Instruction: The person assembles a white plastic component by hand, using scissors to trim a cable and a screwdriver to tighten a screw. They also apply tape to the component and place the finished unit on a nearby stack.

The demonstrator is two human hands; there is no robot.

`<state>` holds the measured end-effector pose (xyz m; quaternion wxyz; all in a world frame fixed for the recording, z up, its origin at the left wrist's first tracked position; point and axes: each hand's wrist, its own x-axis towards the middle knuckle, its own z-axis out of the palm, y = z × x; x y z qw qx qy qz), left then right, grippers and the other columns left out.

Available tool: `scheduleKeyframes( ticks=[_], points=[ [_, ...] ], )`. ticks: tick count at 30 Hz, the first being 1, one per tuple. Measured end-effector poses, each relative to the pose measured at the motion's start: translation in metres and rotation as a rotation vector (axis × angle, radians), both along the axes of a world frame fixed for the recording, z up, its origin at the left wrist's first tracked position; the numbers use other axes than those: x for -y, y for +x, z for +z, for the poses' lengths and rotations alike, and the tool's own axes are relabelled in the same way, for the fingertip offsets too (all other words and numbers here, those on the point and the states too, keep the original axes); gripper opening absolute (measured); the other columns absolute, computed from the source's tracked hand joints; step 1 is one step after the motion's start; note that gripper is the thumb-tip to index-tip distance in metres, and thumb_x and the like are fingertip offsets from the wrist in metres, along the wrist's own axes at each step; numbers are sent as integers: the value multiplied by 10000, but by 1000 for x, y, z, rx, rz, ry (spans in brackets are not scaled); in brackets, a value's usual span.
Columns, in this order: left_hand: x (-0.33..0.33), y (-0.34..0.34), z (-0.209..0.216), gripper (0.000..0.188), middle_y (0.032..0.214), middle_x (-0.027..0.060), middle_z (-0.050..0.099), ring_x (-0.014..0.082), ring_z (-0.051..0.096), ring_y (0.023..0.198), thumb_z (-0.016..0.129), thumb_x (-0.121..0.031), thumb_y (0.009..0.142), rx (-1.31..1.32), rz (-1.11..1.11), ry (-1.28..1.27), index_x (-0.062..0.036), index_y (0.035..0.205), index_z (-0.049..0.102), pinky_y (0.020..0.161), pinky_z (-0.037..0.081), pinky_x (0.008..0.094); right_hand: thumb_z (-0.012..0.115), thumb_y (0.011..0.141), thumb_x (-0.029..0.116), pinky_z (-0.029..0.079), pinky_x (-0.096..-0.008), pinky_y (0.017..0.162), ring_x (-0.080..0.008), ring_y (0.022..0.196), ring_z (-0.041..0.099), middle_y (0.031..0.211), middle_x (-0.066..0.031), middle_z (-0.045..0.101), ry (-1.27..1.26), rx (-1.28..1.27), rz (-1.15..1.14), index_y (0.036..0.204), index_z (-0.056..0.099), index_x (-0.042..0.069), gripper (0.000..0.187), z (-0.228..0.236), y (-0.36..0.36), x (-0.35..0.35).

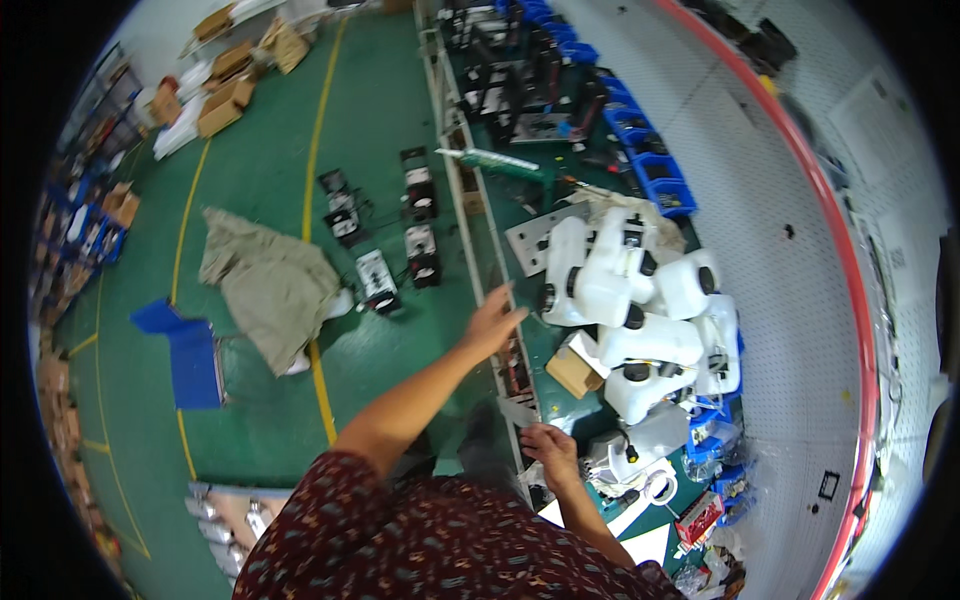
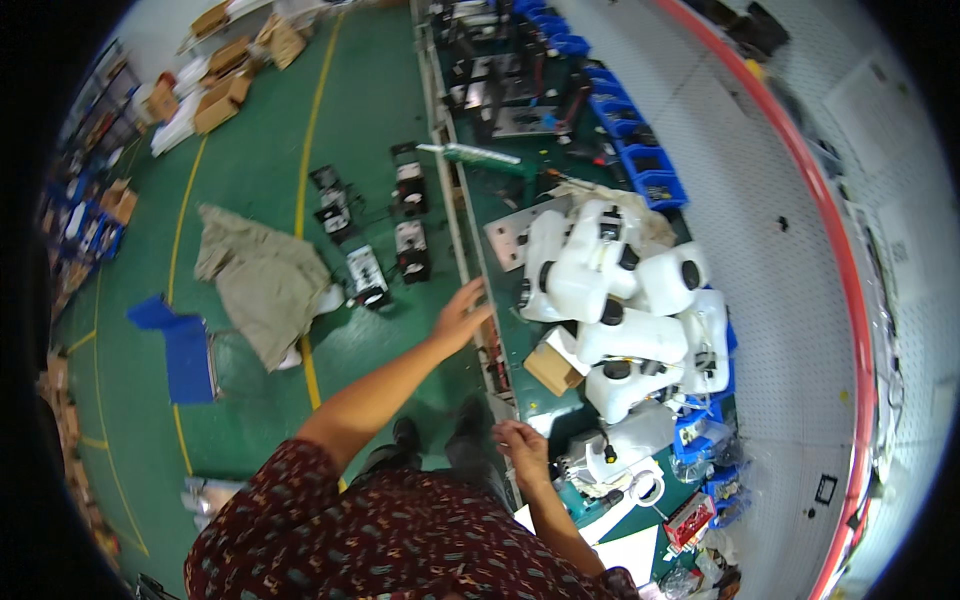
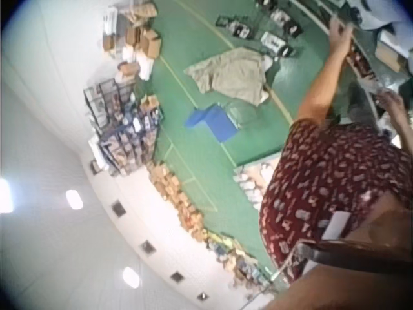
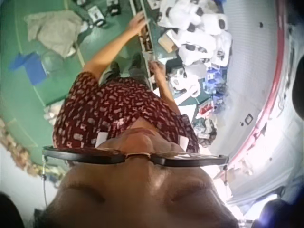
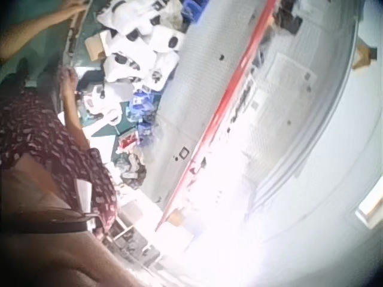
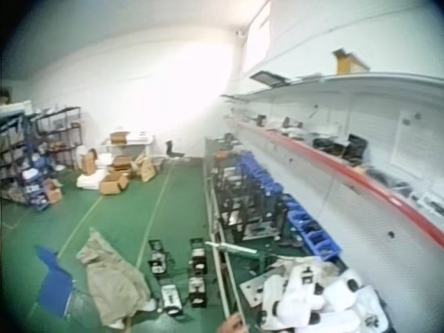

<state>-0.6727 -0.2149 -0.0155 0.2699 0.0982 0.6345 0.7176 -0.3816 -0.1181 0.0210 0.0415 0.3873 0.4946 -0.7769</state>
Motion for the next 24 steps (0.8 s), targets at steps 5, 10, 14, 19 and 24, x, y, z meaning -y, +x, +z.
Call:
scheduleKeyframes(
  ticks=[5, 10, 14, 19, 24],
  points=[
    [263, 77, -132, 706, 1408, 247, 631, 364, 637, 1287, 738, -317, 933, -154, -264, -706, -73, 1536, 462, 1011, 545, 453, 699, 1011, 220, 578, -335, 861, -186, 987, 709, 1155, -114, 752, 72, 10, 196, 1261, 654, -5, 340, -7, -53, 23],
    [542, 236, -222, 655, 1285, 298, 662, 439, 651, 1192, 772, -372, 770, 13, -579, -1305, -21, 1312, 663, 1022, 519, 522, 721, 996, 243, 583, -329, 813, -180, 938, 714, 1106, -90, 755, 226, 63, 298, 1250, 660, 5, 353, -22, -96, 59],
    [645, 304, -216, 570, 1138, 217, 729, 409, 695, 1076, 782, -370, 810, 474, -130, -1149, -24, 1245, 654, 912, 564, 496, 702, 994, 260, 570, -329, 776, -164, 903, 710, 1067, -58, 747, 262, 188, 413, 1268, 659, 45, 351, -89, -90, 88],
    [659, 274, -183, 448, 1094, 271, 732, 457, 702, 982, 735, -367, 829, 293, 30, -1105, 29, 1039, 727, 877, 559, 527, 663, 875, 264, 432, -453, 582, -235, 536, 542, 614, -81, 597, 708, 462, 827, 657, 640, 39, 315, -155, -85, 112],
    [632, 180, -161, 559, 1183, 253, 737, 364, 728, 1078, 739, -376, 854, 319, 242, -878, 24, 1243, 707, 968, 565, 427, 704, 903, 154, 529, -314, 554, -158, 630, 651, 737, -64, 698, 670, 488, 942, 905, 750, 9, 151, -169, -133, 156]
  ],
)
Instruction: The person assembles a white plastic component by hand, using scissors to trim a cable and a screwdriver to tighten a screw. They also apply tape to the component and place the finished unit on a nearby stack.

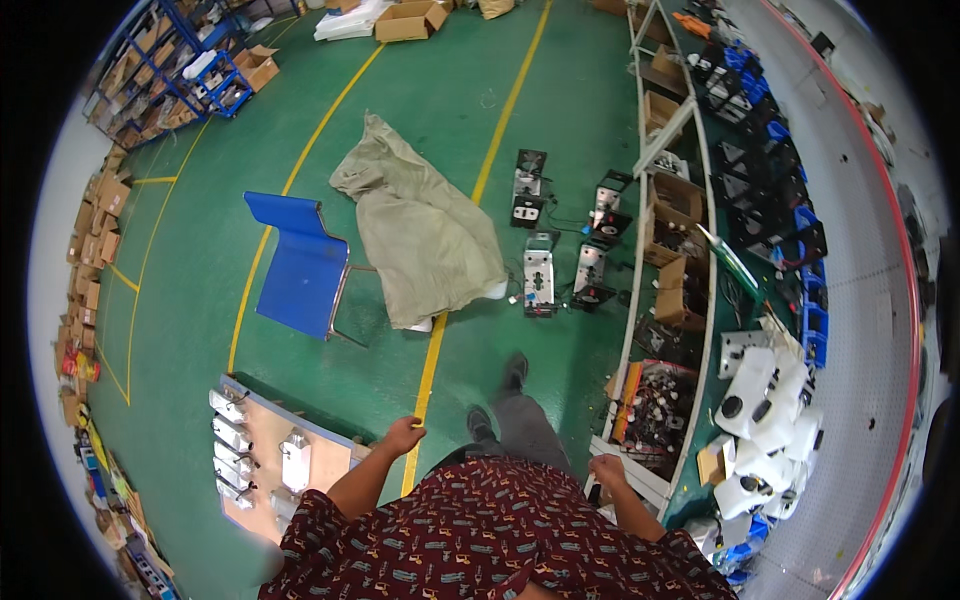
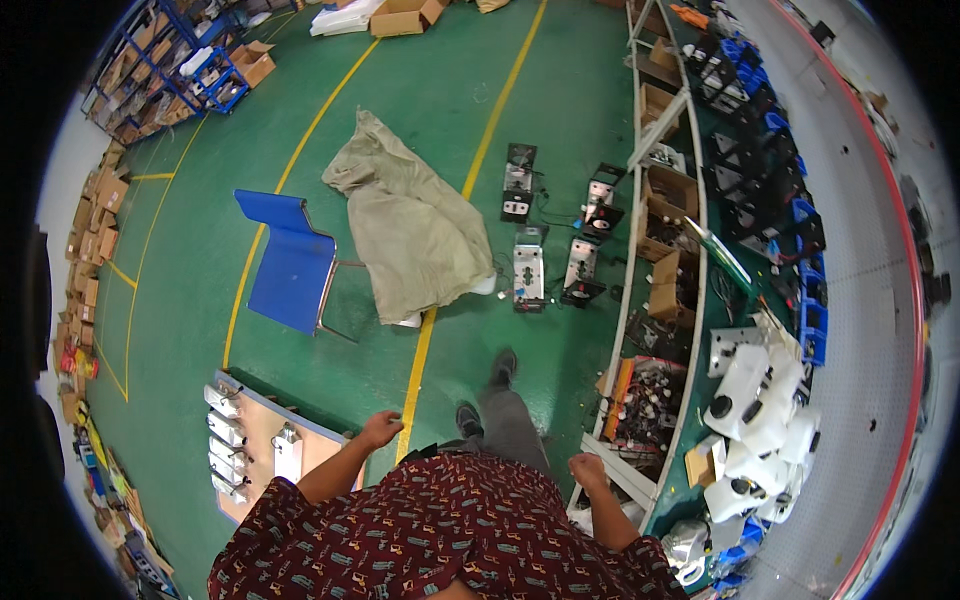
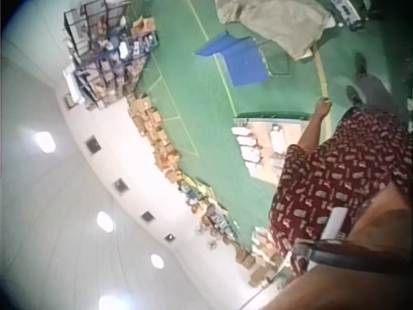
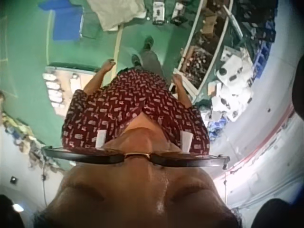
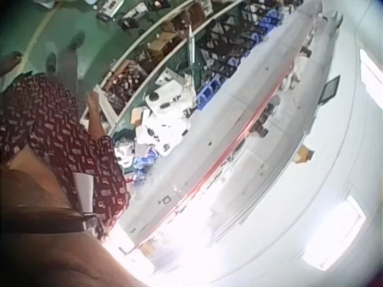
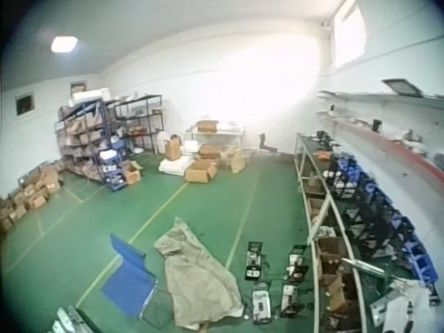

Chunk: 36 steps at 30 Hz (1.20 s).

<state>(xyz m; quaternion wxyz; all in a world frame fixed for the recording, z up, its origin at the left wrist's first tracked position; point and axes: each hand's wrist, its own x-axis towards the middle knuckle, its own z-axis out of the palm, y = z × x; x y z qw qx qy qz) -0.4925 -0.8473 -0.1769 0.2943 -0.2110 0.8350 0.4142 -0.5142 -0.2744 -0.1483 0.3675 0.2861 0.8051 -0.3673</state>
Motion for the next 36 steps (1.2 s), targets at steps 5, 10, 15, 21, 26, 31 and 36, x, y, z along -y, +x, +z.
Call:
scheduleKeyframes(
  ticks=[5, 10, 15, 21, 26, 31, 36],
  points=[
    [6, -93, 6, 562, 1140, 219, 756, 304, 743, 1027, 724, -329, 909, -56, 83, 182, 17, 1343, 641, 918, 580, 401, 702, 900, 160, 502, -297, 534, -142, 611, 618, 709, -35, 663, -127, -15, -76, 810, 712, 32, 157, -16, -98, 74],
    [48, -152, -16, 534, 1090, 195, 767, 277, 747, 999, 717, -302, 922, 53, 176, 189, 14, 1343, 631, 876, 583, 391, 722, 900, 173, 486, -304, 535, -136, 620, 597, 754, -26, 659, -224, 29, 139, 973, 719, 41, 151, -104, -222, 147],
    [103, -178, -94, 562, 1097, 209, 769, 320, 748, 1019, 714, -302, 891, 215, 179, 3, 25, 1339, 627, 930, 577, 401, 798, 886, 246, 584, -389, 783, -191, 969, 671, 1073, -74, 696, -327, 228, -131, 1254, 668, 41, 441, -150, -341, 246],
    [134, -232, -238, 616, 1159, 221, 753, 351, 726, 1098, 732, -338, 882, 314, 195, 97, 0, 1382, 606, 977, 557, 423, 871, 834, 445, 513, -563, 1022, -318, 1391, 474, 1527, -159, 486, -214, 288, -328, 1582, 388, 59, 970, -272, -447, 331],
    [100, -272, -333, 689, 1330, 263, 673, 363, 669, 1224, 719, -334, 924, 455, 95, 183, -12, 1495, 507, 1038, 522, 424, 853, 829, 524, 441, -606, 1112, -361, 1513, 345, 1652, -164, 350, -114, 262, -656, 1610, 364, 75, 1024, -351, -487, 383],
    [51, -300, -421, 816, 1304, 237, 663, 343, 651, 1202, 755, -328, 912, 211, -76, 315, -36, 1584, 394, 1014, 520, 424, 660, 996, 211, 432, -566, 1143, -312, 1340, 564, 1467, -99, 590, -844, 120, -962, 1492, 508, 90, 533, -415, -522, 422],
    [77, -360, -458, 741, 1222, 191, 691, 338, 688, 1079, 713, -305, 944, 317, 74, 199, -85, 1574, 392, 941, 544, 444, 625, 963, 99, 403, -460, 1178, -273, 1333, 574, 1468, -102, 595, -1236, -147, -550, 1509, 480, 51, 567, -333, -612, 482]
  ],
)
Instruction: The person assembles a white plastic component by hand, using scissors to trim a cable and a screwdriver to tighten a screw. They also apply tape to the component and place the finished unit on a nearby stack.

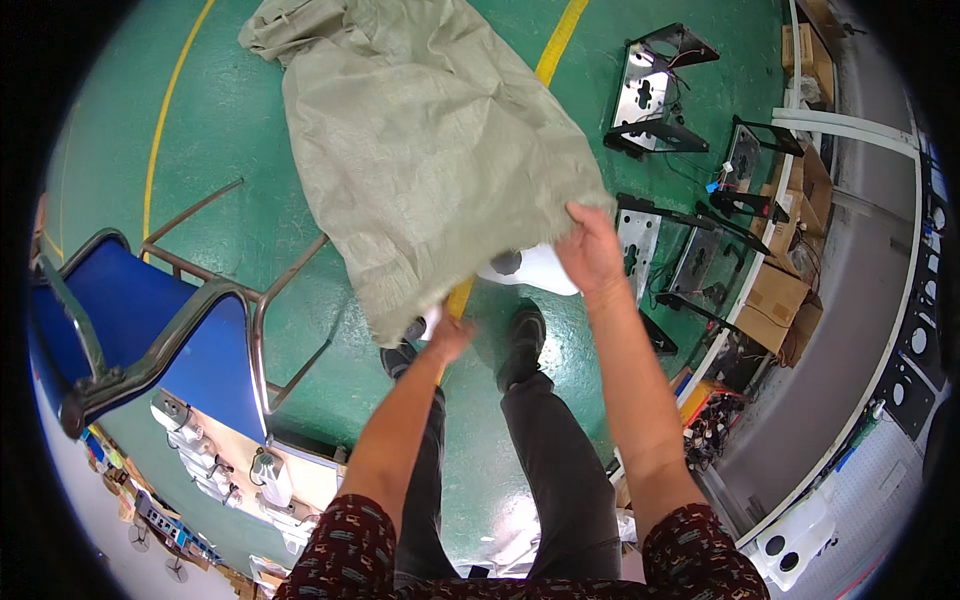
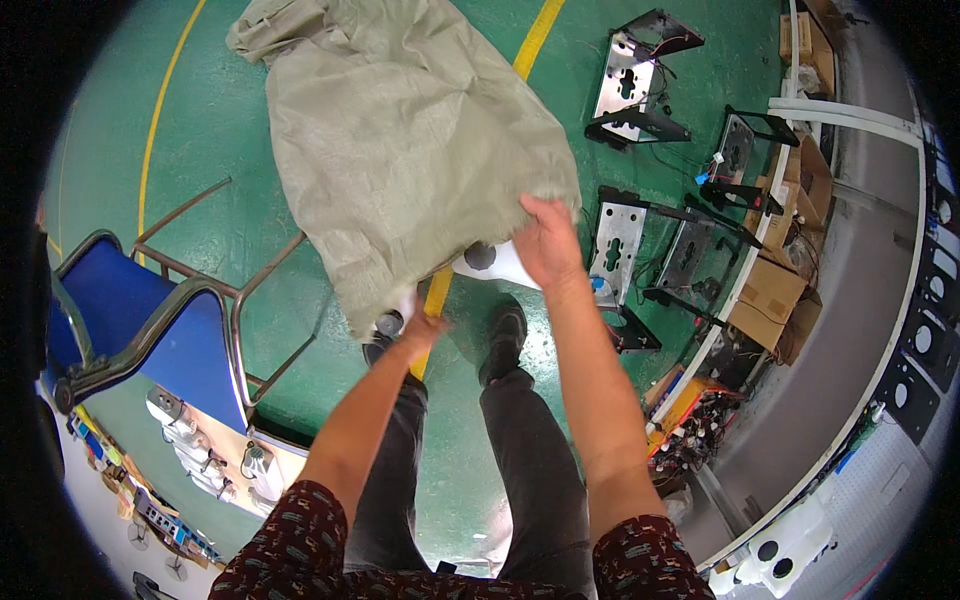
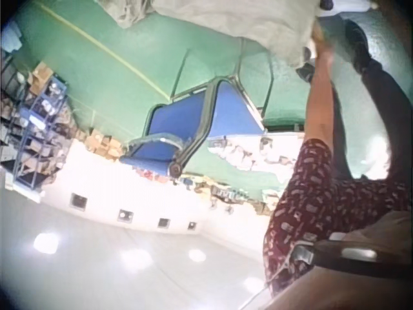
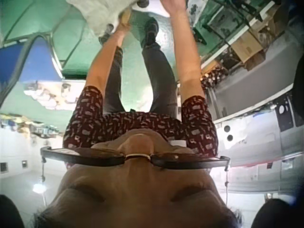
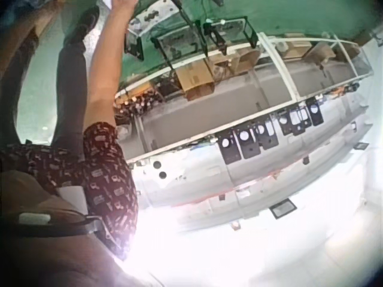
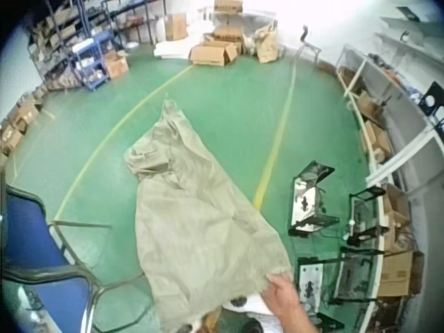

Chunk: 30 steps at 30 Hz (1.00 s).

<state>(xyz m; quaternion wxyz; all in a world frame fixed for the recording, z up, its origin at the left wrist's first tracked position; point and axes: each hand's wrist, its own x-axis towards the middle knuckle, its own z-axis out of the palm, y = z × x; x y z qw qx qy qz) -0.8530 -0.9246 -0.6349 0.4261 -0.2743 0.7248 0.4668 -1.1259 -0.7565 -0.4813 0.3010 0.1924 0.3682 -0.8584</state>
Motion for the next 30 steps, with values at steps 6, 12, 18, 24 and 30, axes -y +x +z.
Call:
scheduleKeyframes(
  ticks=[6, 12, 18, 24, 30],
  points=[
    [136, -48, -17, 558, 1388, 240, 620, 319, 576, 1324, 693, -116, 926, -425, 608, -340, 31, 1431, 504, 1114, 428, 385, 769, 835, 131, 427, -375, 1136, -288, 1295, 587, 1460, -182, 598, 979, -621, 922, 1483, 492, -3, 718, -78, -15, -31],
    [119, -7, 40, 538, 1269, 212, 636, 396, 593, 1181, 785, -204, 818, -324, -92, -405, -51, 1302, 607, 1051, 475, 433, 784, 777, 510, 109, -563, 1307, -369, 1590, 205, 1692, -149, 320, 1552, -801, 1460, 1606, 409, 191, 965, -147, 87, -78],
    [58, 39, 11, 639, 1261, 109, 583, 349, 552, 1244, 748, -240, 876, -325, -573, -404, -213, 1480, 541, 1038, 443, 540, 605, 853, 634, 164, -581, 1276, -389, 1563, 235, 1698, -102, 300, 2037, -1199, 1359, 1598, 422, 207, 878, -239, 131, -110],
    [80, 101, -50, 605, 1494, 136, 529, 382, 540, 1343, 694, -256, 917, -495, -445, -439, -223, 1500, 536, 1160, 381, 543, 708, 769, 608, 247, -592, 1214, -401, 1487, 325, 1606, -160, 379, 1845, -1044, 1516, 1593, 416, 179, 974, -200, 101, -81],
    [112, 88, -25, 616, 1582, 119, 481, 370, 416, 1481, 633, -360, 964, -340, -760, -553, -227, 1544, 473, 1231, 288, 586, 811, 685, 581, 330, -604, 1152, -413, 1412, 415, 1515, -217, 458, 1583, -584, 1639, 1588, 409, 150, 1079, -97, 141, -100]
  ],
)
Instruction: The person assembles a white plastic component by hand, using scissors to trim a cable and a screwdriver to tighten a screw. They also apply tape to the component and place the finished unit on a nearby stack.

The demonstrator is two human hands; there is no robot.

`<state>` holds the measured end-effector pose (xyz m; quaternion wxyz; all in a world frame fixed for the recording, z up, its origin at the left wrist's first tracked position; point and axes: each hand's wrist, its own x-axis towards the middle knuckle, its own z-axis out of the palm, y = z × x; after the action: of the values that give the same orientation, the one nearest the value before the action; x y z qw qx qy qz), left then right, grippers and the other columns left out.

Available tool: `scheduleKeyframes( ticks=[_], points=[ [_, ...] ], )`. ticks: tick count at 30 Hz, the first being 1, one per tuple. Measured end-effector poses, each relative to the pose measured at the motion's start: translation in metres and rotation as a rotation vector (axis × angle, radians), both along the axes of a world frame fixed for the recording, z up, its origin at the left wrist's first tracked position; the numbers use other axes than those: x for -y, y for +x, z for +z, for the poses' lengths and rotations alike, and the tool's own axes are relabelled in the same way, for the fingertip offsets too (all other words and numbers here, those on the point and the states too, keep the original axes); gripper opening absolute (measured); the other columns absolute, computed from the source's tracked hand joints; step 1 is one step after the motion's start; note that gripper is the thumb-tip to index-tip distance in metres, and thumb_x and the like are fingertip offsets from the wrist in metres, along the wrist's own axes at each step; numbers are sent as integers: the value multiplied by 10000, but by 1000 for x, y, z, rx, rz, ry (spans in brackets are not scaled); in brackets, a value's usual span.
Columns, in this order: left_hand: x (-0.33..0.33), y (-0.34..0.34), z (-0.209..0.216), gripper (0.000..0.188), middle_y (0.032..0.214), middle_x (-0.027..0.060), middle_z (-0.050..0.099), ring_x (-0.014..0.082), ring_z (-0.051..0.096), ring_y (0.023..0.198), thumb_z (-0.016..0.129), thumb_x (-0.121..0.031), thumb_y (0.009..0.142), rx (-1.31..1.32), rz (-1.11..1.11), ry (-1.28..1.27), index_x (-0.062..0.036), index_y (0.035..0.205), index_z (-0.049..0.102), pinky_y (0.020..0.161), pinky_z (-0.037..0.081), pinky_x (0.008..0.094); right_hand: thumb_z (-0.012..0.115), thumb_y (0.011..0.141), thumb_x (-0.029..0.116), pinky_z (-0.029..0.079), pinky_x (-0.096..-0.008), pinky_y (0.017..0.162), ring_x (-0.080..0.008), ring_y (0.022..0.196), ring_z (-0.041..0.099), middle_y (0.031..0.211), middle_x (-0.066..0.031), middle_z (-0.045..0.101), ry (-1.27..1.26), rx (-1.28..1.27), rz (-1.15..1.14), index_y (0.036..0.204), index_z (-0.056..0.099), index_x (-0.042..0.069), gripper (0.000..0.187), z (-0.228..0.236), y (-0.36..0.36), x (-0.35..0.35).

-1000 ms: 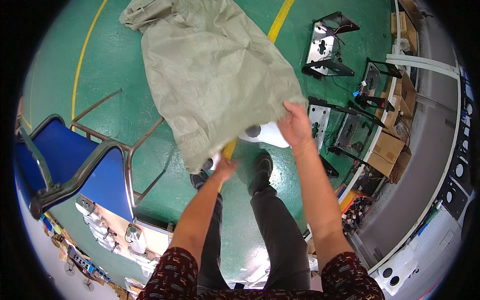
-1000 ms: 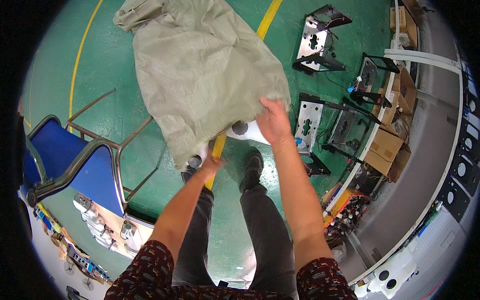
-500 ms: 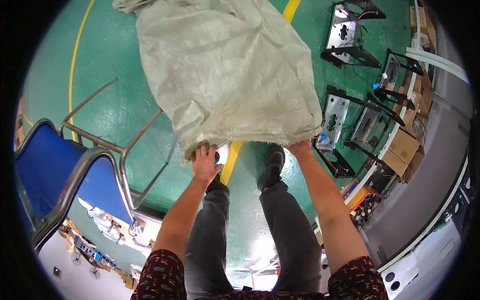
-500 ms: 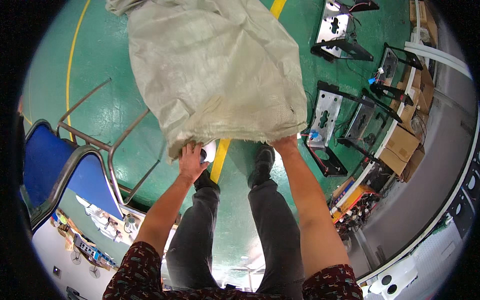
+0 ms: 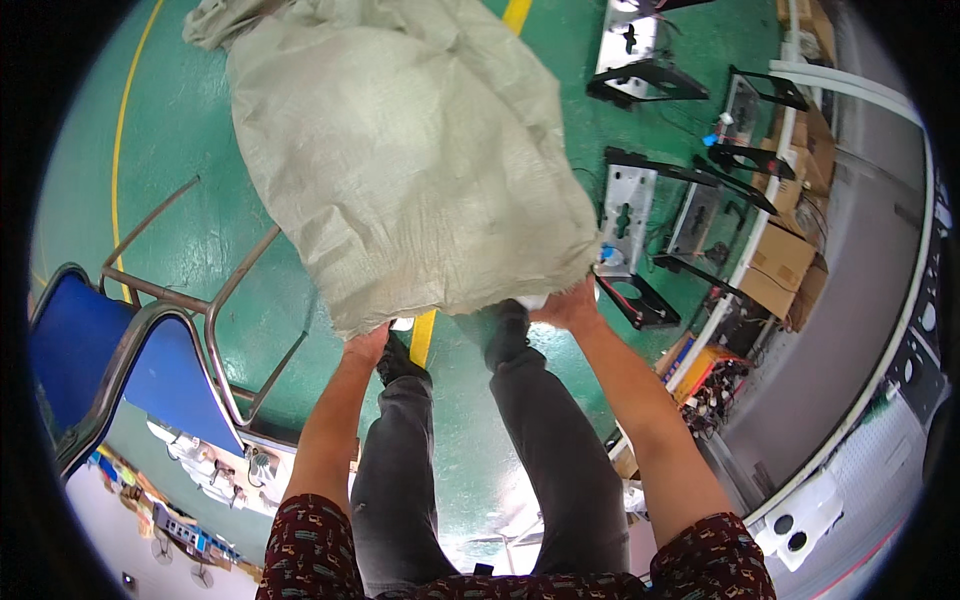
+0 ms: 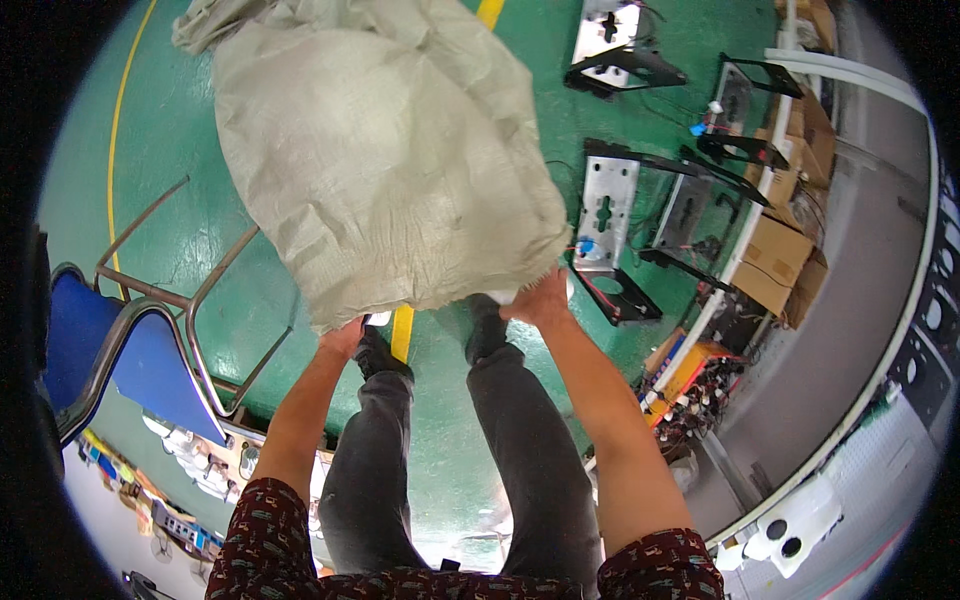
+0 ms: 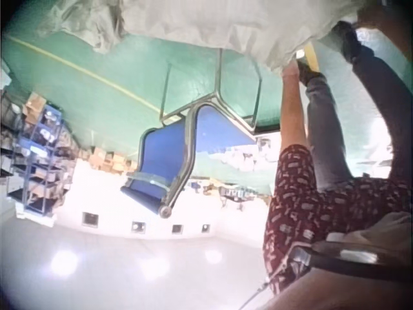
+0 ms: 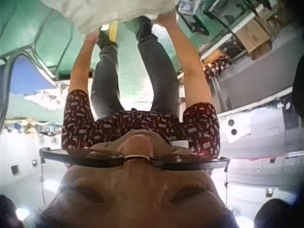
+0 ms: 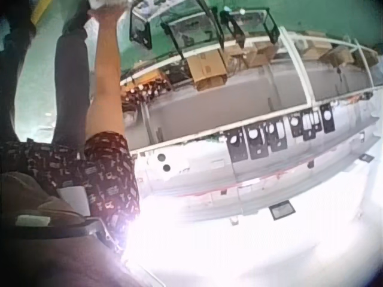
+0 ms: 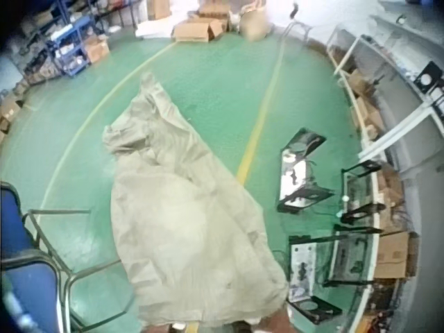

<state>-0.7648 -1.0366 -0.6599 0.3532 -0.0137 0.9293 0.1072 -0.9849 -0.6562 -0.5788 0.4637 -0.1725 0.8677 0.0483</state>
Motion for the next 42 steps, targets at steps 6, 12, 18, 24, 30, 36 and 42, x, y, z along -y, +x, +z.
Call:
scheduleKeyframes(
  ticks=[6, 12, 18, 24, 30, 36, 42],
  points=[
    [-49, -46, 145, 786, 1255, 158, 636, 374, 638, 1136, 908, -262, 679, 329, 185, 409, -124, 1357, 534, 1012, 478, 550, 889, 579, 500, 376, -586, 1104, -434, 1353, 438, 1429, -254, 465, 139, 167, -554, 1670, 136, 121, 1378, 154, 58, -102],
    [-97, -29, 312, 688, 1232, 93, 620, 208, 629, 1138, 856, -3, 817, 619, 829, 1186, -72, 1392, 485, 979, 567, 373, 910, 582, 539, 365, -615, 1115, -465, 1357, 441, 1449, -268, 460, 71, -134, -851, 1668, 128, 144, 1396, 318, 166, -165],
    [-150, -67, 439, 727, 1263, 104, 606, 217, 634, 1081, 850, -32, 807, 562, 447, 1057, -74, 1423, 465, 886, 579, 367, 888, 578, 697, 374, -532, 1199, -490, 1441, 411, 1565, -304, 406, -7, -217, -1743, 1668, 121, 59, 1477, 421, 396, -157],
    [-183, -150, 515, 713, 1175, 104, 601, 205, 626, 1030, 886, -16, 727, 508, -84, 816, -54, 1330, 508, 866, 570, 378, 899, 538, 679, 419, -477, 1180, -419, 1395, 517, 1503, -291, 499, -16, -381, -2397, 1591, 284, -2, 1397, 505, 615, -59],
    [-314, -121, 606, 736, 1057, 92, 657, 190, 654, 934, 946, -115, 642, 358, -830, 565, -60, 1262, 553, 844, 571, 361, 956, 554, 511, 513, -411, 1094, -341, 1286, 607, 1408, -214, 584, 227, -475, -2958, 1484, 417, -22, 1200, 526, 798, 91],
    [-490, 82, 668, 678, 1111, 70, 637, 189, 643, 1031, 914, -89, 693, 722, -1023, 771, -54, 1268, 556, 896, 559, 355, 937, 577, 539, 553, -438, 985, -357, 1205, 645, 1341, -243, 620, 169, -545, -3524, 1407, 449, -119, 1166, 529, 881, 168],
    [-660, 315, 759, 671, 1148, 71, 642, 188, 640, 1023, 893, -180, 730, 502, -1523, 980, -44, 1299, 565, 926, 545, 357, 903, 692, 384, 562, -495, 963, -338, 1158, 668, 1293, -193, 642, -295, -1026, -3781, 1456, 423, 4, 978, 497, 975, 101]
  ],
)
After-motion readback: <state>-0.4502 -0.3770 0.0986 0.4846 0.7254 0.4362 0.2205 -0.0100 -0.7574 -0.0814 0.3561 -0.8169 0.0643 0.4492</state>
